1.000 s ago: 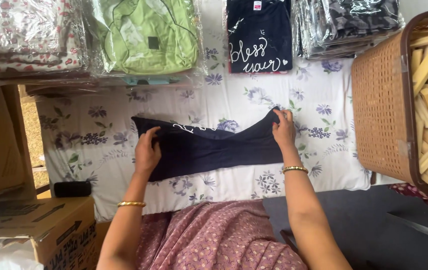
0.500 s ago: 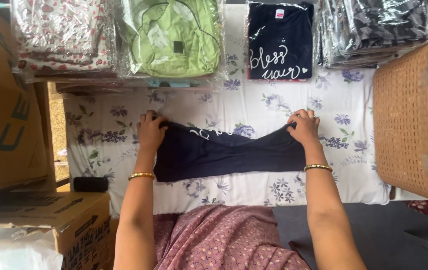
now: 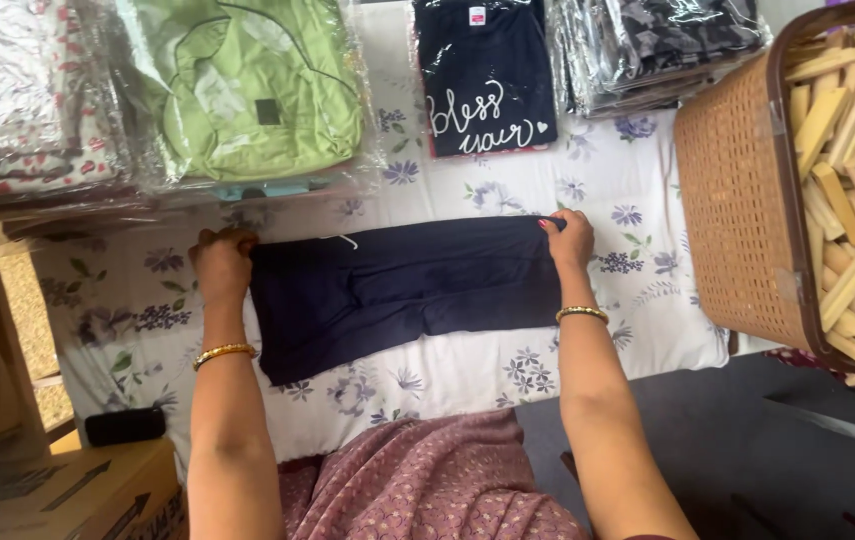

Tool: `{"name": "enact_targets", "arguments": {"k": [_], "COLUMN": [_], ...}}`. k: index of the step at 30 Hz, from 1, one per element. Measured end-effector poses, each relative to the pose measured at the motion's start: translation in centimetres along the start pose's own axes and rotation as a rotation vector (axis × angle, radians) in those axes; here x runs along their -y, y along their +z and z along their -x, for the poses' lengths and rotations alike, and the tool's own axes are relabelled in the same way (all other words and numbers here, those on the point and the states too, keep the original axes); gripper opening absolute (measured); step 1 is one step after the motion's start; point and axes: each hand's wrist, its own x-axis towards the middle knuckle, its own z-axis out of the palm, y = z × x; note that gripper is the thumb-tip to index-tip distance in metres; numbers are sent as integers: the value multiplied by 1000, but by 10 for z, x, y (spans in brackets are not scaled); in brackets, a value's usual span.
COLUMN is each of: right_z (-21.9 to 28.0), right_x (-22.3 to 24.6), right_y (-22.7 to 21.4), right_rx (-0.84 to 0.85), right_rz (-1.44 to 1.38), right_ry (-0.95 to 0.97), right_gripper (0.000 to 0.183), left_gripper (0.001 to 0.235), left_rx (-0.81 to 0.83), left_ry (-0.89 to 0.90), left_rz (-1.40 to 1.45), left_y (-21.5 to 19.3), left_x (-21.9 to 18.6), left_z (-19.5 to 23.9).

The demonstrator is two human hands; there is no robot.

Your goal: Folding and packaging a t-shirt into a plastic bag.

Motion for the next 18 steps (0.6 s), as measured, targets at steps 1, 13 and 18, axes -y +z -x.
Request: {"name": "enact_targets", "arguments": {"k": [1,13,18], "right_z": [2,96,163], "right_x": [5,0,-31], "right_y": [-2,-22,-11], "right_rx": [-21,-82,-60], "right_rz": [12,194,217], "right_ry": [23,22,220], "right_gripper": [21,70,77], "left_gripper": [12,73,66], "left_rx": [-13,-172,-96], "left_ry": [31,-537,-732], "left_rz": [-28,0,-19], "left_y": [3,36,37], "left_x": [2,-20,-53], "left_z": [0,133,210]}}
